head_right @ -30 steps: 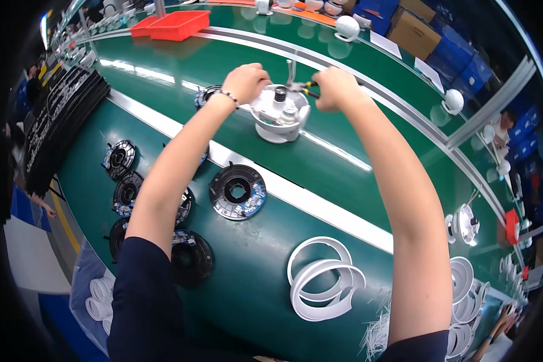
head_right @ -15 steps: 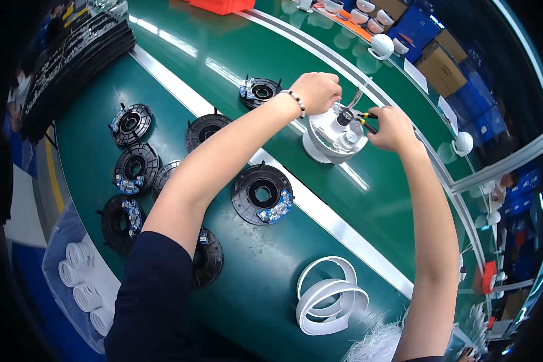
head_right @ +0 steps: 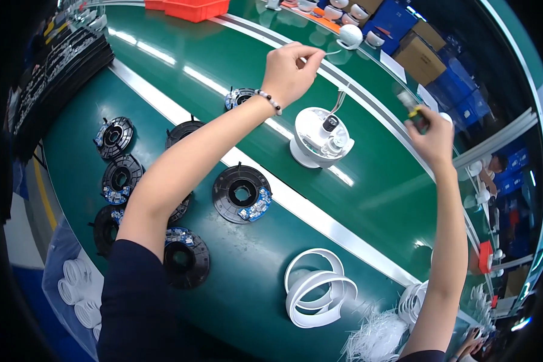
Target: Assembling components for dome-style electronic cameras on a production line.
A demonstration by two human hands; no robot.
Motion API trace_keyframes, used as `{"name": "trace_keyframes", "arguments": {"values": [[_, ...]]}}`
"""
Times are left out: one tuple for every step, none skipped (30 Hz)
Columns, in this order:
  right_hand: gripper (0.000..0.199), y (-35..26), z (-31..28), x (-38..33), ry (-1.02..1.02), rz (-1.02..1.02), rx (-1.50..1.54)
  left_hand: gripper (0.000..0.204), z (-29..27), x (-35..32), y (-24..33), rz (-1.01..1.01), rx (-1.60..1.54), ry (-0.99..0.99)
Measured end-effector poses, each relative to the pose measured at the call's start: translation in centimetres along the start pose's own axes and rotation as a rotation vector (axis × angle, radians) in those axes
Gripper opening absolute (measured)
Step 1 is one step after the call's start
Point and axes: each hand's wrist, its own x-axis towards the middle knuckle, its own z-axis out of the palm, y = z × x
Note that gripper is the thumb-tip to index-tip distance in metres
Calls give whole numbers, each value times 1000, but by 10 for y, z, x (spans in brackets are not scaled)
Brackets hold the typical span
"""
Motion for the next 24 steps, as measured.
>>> {"name": "trace_keyframes", "arguments": {"values": [[36,1,-14,-4,160,79,101,15,0,-1,20,34,-79,48],[30,16,-31,-3,199,163,389,15,9,-11,45,10,-136,-32],[27,6,-44,-1,288,251,617,15,22,-32,70,-162,-363,-171],[31,6,-64,2,327,184,692,17,42,-56,94,14,-455,-209],[33,-10,-79,4,357,145,674,24,44,-75,120,128,-462,-434],[34,-21,-101,3,362,91,576,40,46,-85,147,-46,-525,-902],[35,-28,-117,-2,364,13,510,46,53,-101,157,-45,-543,-994],[36,-34,-133,-9,365,-55,436,48,54,-96,153,114,-431,-930],[38,-40,-151,-25,356,-60,259,50,55,-85,140,284,-351,-869],[37,-42,-160,-40,303,-80,343,44,67,-88,88,308,-266,-785],[38,-47,-169,-61,205,-46,319,38,46,-49,87,449,-198,-728],[38,-50,-172,-83,154,-55,196,34,33,-41,57,240,54,-702],[39,-55,-168,-109,120,2,174,34,12,-40,30,140,205,-583],[43,-57,-163,-137,137,-36,125,43,-16,-37,-17,158,429,-545],[48,-68,-154,-165,128,83,292,55,-50,-40,-78,104,730,-548],[52,-75,-152,-199,64,153,290,66,-68,-51,-130,-1,881,-568],[54,-81,-146,-235,32,225,244,73,-72,-61,-154,-185,959,-609],[54,-88,-143,-271,-74,397,258,78,-50,-62,-126,-477,939,-697],[52,-99,-138,-298,-108,431,172,72,-48,-57,-125,-508,986,-716],[52,-111,-131,-324,-125,517,227,62,-53,-61,-142,-396,925,-624],[52,-121,-128,-348,-155,577,255,54,-39,-60,-122,-366,908,-614],[52,-130,-123,-364,-185,621,309,53,-40,-56,-102,-399,896,-606],[52,-145,-132,-374,-221,643,247,52,-25,-56,-87,-428,853,-608],[54,-155,-129,-386,-203,611,244,51,-23,-55,-82,-484,874,-628]]}}
